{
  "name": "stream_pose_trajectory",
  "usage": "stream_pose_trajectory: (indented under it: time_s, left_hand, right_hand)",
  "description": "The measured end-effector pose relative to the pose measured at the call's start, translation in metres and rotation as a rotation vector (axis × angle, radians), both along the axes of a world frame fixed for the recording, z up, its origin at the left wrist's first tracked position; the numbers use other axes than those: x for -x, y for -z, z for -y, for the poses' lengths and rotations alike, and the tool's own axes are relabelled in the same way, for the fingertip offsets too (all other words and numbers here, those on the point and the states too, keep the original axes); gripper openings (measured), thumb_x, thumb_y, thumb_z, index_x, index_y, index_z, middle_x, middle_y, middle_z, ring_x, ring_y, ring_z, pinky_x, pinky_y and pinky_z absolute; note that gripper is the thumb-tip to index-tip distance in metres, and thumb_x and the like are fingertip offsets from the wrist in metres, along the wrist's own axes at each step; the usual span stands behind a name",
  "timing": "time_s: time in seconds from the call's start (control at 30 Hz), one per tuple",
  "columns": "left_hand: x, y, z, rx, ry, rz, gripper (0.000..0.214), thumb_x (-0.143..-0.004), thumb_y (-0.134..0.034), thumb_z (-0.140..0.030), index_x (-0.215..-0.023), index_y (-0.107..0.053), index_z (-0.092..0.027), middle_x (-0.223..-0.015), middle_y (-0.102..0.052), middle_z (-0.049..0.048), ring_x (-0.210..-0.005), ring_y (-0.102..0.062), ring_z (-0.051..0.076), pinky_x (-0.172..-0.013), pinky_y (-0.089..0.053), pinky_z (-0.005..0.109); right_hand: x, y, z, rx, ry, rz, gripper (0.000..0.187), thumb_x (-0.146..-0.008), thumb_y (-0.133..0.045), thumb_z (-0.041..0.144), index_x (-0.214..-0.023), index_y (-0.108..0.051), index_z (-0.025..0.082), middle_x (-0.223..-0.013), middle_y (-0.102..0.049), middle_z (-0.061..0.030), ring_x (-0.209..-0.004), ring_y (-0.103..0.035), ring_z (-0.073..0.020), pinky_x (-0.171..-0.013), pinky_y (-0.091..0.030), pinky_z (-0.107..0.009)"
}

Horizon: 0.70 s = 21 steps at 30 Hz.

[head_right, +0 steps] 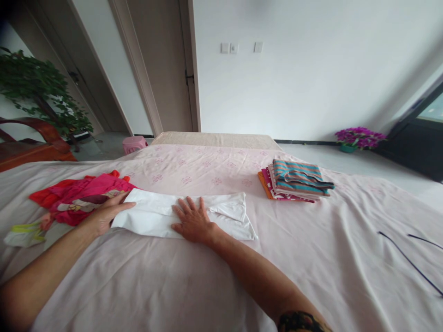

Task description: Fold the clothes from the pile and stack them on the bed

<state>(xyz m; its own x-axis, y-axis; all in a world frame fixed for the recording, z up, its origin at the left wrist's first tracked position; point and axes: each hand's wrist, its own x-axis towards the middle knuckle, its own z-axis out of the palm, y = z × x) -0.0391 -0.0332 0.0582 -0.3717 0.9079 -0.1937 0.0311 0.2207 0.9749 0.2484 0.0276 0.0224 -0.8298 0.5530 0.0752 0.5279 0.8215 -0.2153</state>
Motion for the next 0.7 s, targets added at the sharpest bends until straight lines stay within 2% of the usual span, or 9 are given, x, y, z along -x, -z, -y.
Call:
stream_pose_trajectory:
  time_s: [0.13,0.27,0.4,0.5,0.57,0.6,0.67,0.7]
  left_hand:
    - [-0.015,-0.028,-0.005,-0.059,0.084,0.002,0.077,-0.061,-0.081,-0.027,-0.132,-0.054,-0.020,-0.108,-0.073,0.0079,-0.090,-0.072,0.025,-0.067,-0.055,0.028]
    - [-0.048,-0.051,-0.013,-0.093,0.140,0.042,0.084,-0.062,-0.080,-0.028,-0.139,-0.049,-0.019,-0.109,-0.071,0.0087,-0.085,-0.070,0.022,-0.062,-0.052,0.026]
    - [-0.089,-0.055,-0.027,-0.116,0.152,0.059,0.089,-0.063,-0.077,-0.030,-0.144,-0.042,-0.019,-0.104,-0.068,0.0061,-0.073,-0.066,0.015,-0.060,-0.048,0.024]
    - [-0.116,-0.048,-0.037,-0.117,0.137,0.027,0.090,-0.066,-0.073,-0.030,-0.147,-0.036,-0.019,-0.100,-0.065,0.0048,-0.063,-0.061,0.011,-0.055,-0.044,0.023]
    - [-0.132,-0.041,-0.042,-0.127,0.138,0.001,0.087,-0.069,-0.070,-0.030,-0.148,-0.034,-0.019,-0.102,-0.064,0.0058,-0.061,-0.058,0.010,-0.054,-0.042,0.022]
    - [-0.139,-0.036,-0.043,-0.134,0.142,-0.015,0.086,-0.071,-0.069,-0.030,-0.148,-0.033,-0.019,-0.105,-0.064,0.0070,-0.062,-0.058,0.010,-0.053,-0.042,0.022]
    - [-0.153,-0.025,-0.045,-0.142,0.151,-0.038,0.083,-0.073,-0.067,-0.029,-0.148,-0.032,-0.021,-0.115,-0.062,0.0102,-0.067,-0.061,0.011,-0.055,-0.043,0.022]
    - [-0.160,-0.020,-0.045,-0.148,0.157,-0.039,0.082,-0.074,-0.067,-0.029,-0.148,-0.032,-0.022,-0.120,-0.061,0.0117,-0.071,-0.063,0.012,-0.056,-0.044,0.023]
  right_hand:
    - [0.000,0.003,-0.001,-0.006,0.009,-0.015,0.066,-0.100,-0.032,0.058,-0.155,-0.030,0.021,-0.163,-0.023,-0.0111,-0.151,-0.013,-0.0351,-0.117,-0.004,-0.067]
    - [0.000,0.005,-0.002,0.001,0.010,-0.020,0.065,-0.100,-0.032,0.059,-0.154,-0.032,0.023,-0.163,-0.025,-0.0100,-0.151,-0.014,-0.0337,-0.118,-0.005,-0.064]
    - [0.000,0.006,-0.001,0.027,0.018,-0.049,0.062,-0.099,-0.037,0.057,-0.152,-0.036,0.024,-0.163,-0.026,-0.0099,-0.151,-0.015,-0.0335,-0.119,-0.005,-0.063]
    - [-0.002,0.001,-0.004,0.099,0.009,-0.177,0.050,-0.097,-0.047,0.048,-0.142,-0.051,0.026,-0.159,-0.035,-0.0085,-0.149,-0.021,-0.0317,-0.120,-0.011,-0.059]
    - [-0.007,-0.008,-0.008,0.276,0.098,-0.400,0.042,-0.097,-0.045,0.042,-0.133,-0.059,0.026,-0.150,-0.047,-0.0091,-0.143,-0.036,-0.0285,-0.118,-0.024,-0.053]
    - [-0.011,-0.015,-0.010,0.430,0.180,-0.545,0.042,-0.099,-0.041,0.042,-0.132,-0.059,0.024,-0.143,-0.054,-0.0109,-0.135,-0.046,-0.0274,-0.114,-0.033,-0.050]
    - [-0.021,-0.030,-0.015,0.840,0.330,-0.804,0.052,-0.101,-0.029,0.049,-0.133,-0.056,0.019,-0.127,-0.064,-0.0149,-0.114,-0.062,-0.0263,-0.098,-0.048,-0.048]
    - [-0.028,-0.037,-0.017,1.052,0.362,-0.884,0.058,-0.101,-0.024,0.053,-0.135,-0.054,0.017,-0.120,-0.067,-0.0156,-0.104,-0.066,-0.0259,-0.090,-0.053,-0.047]
